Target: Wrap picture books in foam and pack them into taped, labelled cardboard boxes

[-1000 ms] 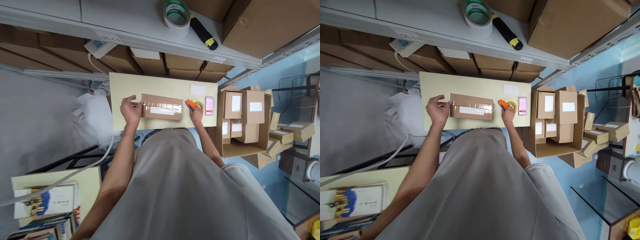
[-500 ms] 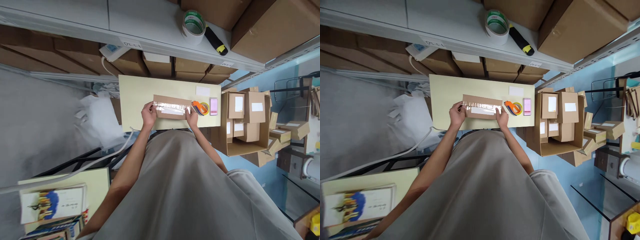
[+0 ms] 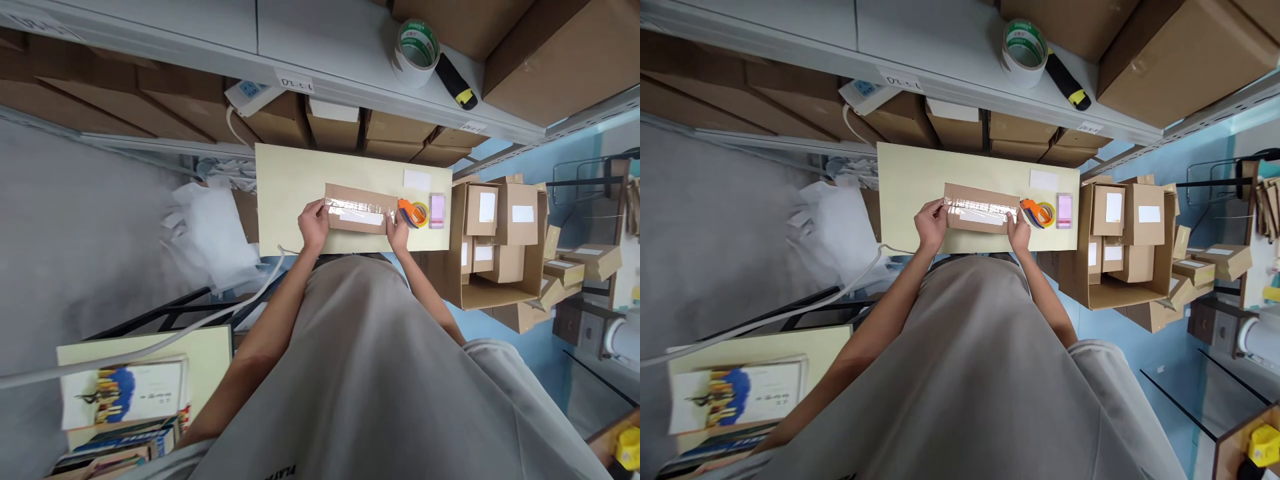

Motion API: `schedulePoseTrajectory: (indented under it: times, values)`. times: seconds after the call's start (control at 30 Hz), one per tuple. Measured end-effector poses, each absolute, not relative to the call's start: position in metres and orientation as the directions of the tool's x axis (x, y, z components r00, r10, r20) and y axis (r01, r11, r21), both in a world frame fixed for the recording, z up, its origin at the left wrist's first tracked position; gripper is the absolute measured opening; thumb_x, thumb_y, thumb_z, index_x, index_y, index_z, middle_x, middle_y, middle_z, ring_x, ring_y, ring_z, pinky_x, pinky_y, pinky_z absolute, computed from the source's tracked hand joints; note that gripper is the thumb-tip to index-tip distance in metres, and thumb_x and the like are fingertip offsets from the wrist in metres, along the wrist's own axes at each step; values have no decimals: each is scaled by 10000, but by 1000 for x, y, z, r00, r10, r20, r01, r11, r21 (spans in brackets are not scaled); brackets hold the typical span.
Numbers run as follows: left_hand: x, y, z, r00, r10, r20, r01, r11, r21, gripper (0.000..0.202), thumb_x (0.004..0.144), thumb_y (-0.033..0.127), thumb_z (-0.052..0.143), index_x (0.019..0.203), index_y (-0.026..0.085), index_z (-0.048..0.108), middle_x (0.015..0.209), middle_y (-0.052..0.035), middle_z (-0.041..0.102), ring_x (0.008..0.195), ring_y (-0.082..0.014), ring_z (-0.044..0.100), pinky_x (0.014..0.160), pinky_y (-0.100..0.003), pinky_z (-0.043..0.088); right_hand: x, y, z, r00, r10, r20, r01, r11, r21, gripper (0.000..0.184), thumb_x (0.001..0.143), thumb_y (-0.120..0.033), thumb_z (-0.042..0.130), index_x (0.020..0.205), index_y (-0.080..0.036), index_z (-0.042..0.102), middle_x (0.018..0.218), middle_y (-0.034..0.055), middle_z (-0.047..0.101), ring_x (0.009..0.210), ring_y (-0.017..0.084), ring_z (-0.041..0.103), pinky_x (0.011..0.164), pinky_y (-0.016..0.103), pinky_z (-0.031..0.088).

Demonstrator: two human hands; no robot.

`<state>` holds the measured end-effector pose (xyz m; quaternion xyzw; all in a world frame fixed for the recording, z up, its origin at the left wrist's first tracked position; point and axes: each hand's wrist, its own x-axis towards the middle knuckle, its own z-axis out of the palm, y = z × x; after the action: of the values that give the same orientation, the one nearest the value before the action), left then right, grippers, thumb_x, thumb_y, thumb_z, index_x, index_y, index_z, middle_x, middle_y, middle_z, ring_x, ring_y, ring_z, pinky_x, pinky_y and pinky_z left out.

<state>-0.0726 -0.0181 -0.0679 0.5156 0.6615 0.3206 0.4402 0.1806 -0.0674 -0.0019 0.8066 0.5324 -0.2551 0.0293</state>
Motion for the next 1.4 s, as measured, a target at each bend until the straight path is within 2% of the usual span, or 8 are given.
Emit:
schedulePoseTrajectory:
  times: [0.3,0.47,0.57,0.63,0.83,1.0,1.2,1.4]
  values:
    - [-78,-19,-74,3,968,-251,409,228,884,501,1134,450,566,1509,180,761,1584,-165,719,1500,-327,652,1283,-441,531,178,-72,-14,299,837,-458,918,-384,-101,763,1217,-519,261,1810,-43,307,1484,285,765,1330,351,782,1025,318,563]
    - [-75,-19,-85,-5,977,-215,434,196,879,505,1120,365,530,1532,160,739,1590,-181,721,1504,-338,660,1349,-484,469,190,-77,-36,320,892,-318,843,-422,-335,693,1230,-517,210,1675,-84,518,1449,254,761,1332,341,742,1097,374,558]
    - [-78,-18,-87,32,977,-213,448,176,877,522,1089,288,516,1535,120,728,1597,-207,710,1486,-343,673,1325,-492,500,196,-78,-48,379,907,-185,761,-419,-495,661,1215,-604,275,1325,-135,727,1256,232,755,1287,349,678,1142,462,558]
    - [-82,-16,-85,56,980,-192,452,147,880,538,1043,225,536,1532,117,733,1592,-203,714,1483,-347,673,1317,-498,512,199,-77,-52,405,907,-114,733,-396,-554,634,1192,-662,345,1145,-173,745,1112,190,722,1210,348,648,1123,507,573]
    - [-101,-3,-73,-30,995,-93,426,96,899,652,906,131,647,1549,196,732,1477,-140,771,1395,-320,697,1237,-471,591,195,-56,-40,367,929,52,739,-257,-623,567,1149,-673,498,1234,-167,741,1260,197,664,1157,322,679,1051,486,611]
    - [-117,-14,-74,-76,979,-190,371,204,906,628,879,97,614,1485,196,747,1485,-163,735,1282,-307,757,1101,-439,671,177,-64,-47,328,941,-89,670,-298,-680,431,1107,-591,620,1196,-187,740,1237,160,738,1038,260,740,918,389,664]
    - [-134,-57,-91,-108,913,-394,372,405,835,577,864,86,604,1416,177,749,1465,-183,727,1256,-316,785,1076,-452,686,147,-115,-76,369,880,-301,554,-468,-689,233,1070,-400,653,1058,-188,747,1208,161,810,1065,269,819,939,388,693]
    - [-133,-60,-99,-83,814,-574,391,557,732,807,882,129,684,1676,137,539,1483,-213,750,1262,-353,786,1128,-513,655,128,-102,-100,314,877,-365,571,-481,-665,290,1050,-238,606,1280,-154,761,1354,175,812,1133,258,837,1002,381,690]
